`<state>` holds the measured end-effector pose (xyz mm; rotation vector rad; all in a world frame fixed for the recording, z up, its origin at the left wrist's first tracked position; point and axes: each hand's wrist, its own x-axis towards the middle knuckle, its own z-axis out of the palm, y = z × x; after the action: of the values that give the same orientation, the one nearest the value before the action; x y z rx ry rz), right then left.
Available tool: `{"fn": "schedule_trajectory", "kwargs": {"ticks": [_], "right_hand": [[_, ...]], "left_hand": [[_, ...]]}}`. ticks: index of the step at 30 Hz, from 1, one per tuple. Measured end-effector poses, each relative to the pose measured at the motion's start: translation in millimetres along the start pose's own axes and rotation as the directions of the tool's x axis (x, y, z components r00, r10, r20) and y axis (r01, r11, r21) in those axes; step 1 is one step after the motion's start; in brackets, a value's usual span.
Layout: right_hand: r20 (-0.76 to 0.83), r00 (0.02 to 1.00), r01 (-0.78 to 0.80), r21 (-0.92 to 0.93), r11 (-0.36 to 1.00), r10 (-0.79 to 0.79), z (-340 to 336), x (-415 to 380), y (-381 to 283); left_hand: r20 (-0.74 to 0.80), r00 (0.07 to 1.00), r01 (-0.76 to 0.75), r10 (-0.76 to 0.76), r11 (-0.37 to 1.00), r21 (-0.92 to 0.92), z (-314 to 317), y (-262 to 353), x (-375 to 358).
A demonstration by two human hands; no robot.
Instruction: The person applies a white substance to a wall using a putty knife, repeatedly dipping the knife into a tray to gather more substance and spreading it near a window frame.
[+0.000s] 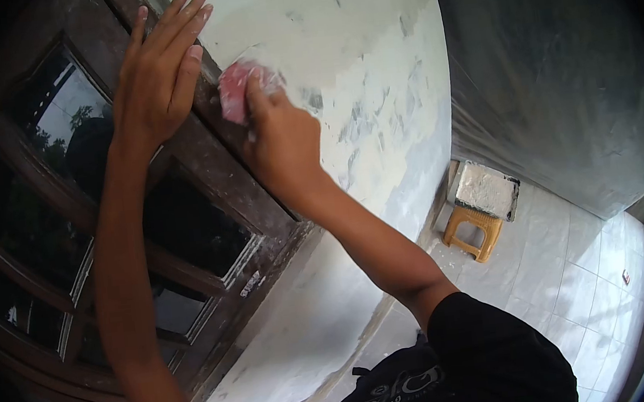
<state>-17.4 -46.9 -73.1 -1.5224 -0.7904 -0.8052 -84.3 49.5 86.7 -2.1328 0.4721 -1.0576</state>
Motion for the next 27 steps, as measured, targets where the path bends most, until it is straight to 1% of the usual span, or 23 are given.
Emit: {"fn": "schedule_trajectory", "kwargs": {"ticks": [1, 2, 4, 5, 7, 9, 11, 12, 13, 14, 15, 17, 19, 21, 22, 24, 25, 27], "right_hand": [[0.053, 0.995, 0.078, 0.082, 0.994, -0.083, -9.3, -16.9, -16.5], [0.099, 0.987, 0.111, 0.136, 0.984, -0.125, -11.4, -37.5, -27.8], [0.213, 0.961, 0.125, 0.227, 0.966, -0.175, -31.7, -77.4, -36.6], [0.208, 0.962, 0.129, 0.230, 0.965, -0.178, -39.7, -81.0, -31.5], [0.040, 0.993, 0.097, 0.316, 0.944, -0.115, -57.5, -84.1, -16.2], [-0.046, 0.999, 0.024, 0.219, 0.975, -0.015, -63.8, -49.4, 1.0], [-0.070, 0.995, -0.063, 0.133, 0.989, 0.073, -56.9, -15.0, 15.2], [-0.076, 0.994, -0.064, 0.132, 0.989, 0.075, -47.3, -0.9, 21.4], [-0.106, 0.993, -0.043, 0.091, 0.995, 0.053, -32.4, 10.6, 26.9], [-0.135, 0.990, -0.023, 0.048, 0.999, 0.030, -21.2, 15.6, 27.2], [-0.140, 0.990, -0.025, 0.045, 0.999, 0.031, -12.2, 15.9, 20.7], [-0.041, 0.998, -0.039, 0.007, 0.999, 0.039, 2.3, 14.2, 8.0], [0.050, 0.993, 0.108, 0.056, 0.992, -0.111, -10.9, -15.6, -7.6], [0.101, 0.982, 0.145, 0.159, 0.977, -0.162, -28.2, -56.4, -13.4], [0.103, 0.981, 0.149, 0.157, 0.976, -0.166, -37.2, -67.0, -12.3], [0.156, 0.985, 0.028, 0.262, 0.965, -0.071, -54.5, -78.7, -9.8], [0.043, 0.995, 0.074, 0.296, 0.952, -0.090, -55.2, -71.7, -3.6], [0.007, 1.000, 0.010, 0.255, 0.967, -0.012, -61.6, -41.6, 1.2]], "left_hand": [[-0.015, 1.000, -0.004, 0.004, 1.000, -0.005, 1.0, -3.0, -1.6], [-0.028, 1.000, -0.009, 0.008, 1.000, -0.009, 1.8, -4.7, -2.9], [-0.032, 0.999, -0.019, 0.018, 1.000, -0.013, 3.8, -6.3, -4.4], [-0.040, 0.999, -0.020, 0.019, 1.000, -0.016, 3.5, -8.5, -5.0], [-0.037, 0.999, -0.005, 0.004, 1.000, -0.014, 2.3, -7.9, -3.7], [-0.016, 1.000, 0.017, -0.017, 1.000, -0.024, 0.9, -1.7, -6.2], [-0.013, 1.000, 0.028, -0.028, 0.999, -0.031, -2.5, 1.0, -1.3], [-0.015, 1.000, 0.022, -0.022, 0.999, -0.032, -1.0, -0.9, -1.4], [-0.047, 0.999, -0.002, 0.001, 1.000, -0.020, 2.3, -4.7, -3.2], [-0.078, 0.997, -0.025, 0.025, 1.000, -0.008, 4.5, -7.1, -3.0], [-0.082, 0.996, -0.031, 0.030, 0.999, -0.010, 4.0, -6.5, -1.4], [-0.072, 0.997, -0.006, 0.004, 0.999, -0.032, 1.9, -4.8, -2.4], [-0.065, 0.998, -0.004, 0.002, 1.000, -0.030, 1.0, -4.5, -2.9], [-0.062, 0.998, 0.002, -0.004, 1.000, -0.027, 1.9, -5.4, -2.6], [-0.068, 0.998, -0.002, 0.001, 1.000, -0.026, 2.7, -6.1, -2.8], [-0.067, 0.998, 0.001, -0.003, 1.000, -0.026, 3.2, -6.6, -4.4], [-0.055, 0.998, 0.009, -0.010, 1.000, -0.024, 4.1, -7.2, -4.2], [-0.039, 0.999, 0.017, -0.018, 1.000, -0.026, 2.2, -4.8, -4.8]]}}
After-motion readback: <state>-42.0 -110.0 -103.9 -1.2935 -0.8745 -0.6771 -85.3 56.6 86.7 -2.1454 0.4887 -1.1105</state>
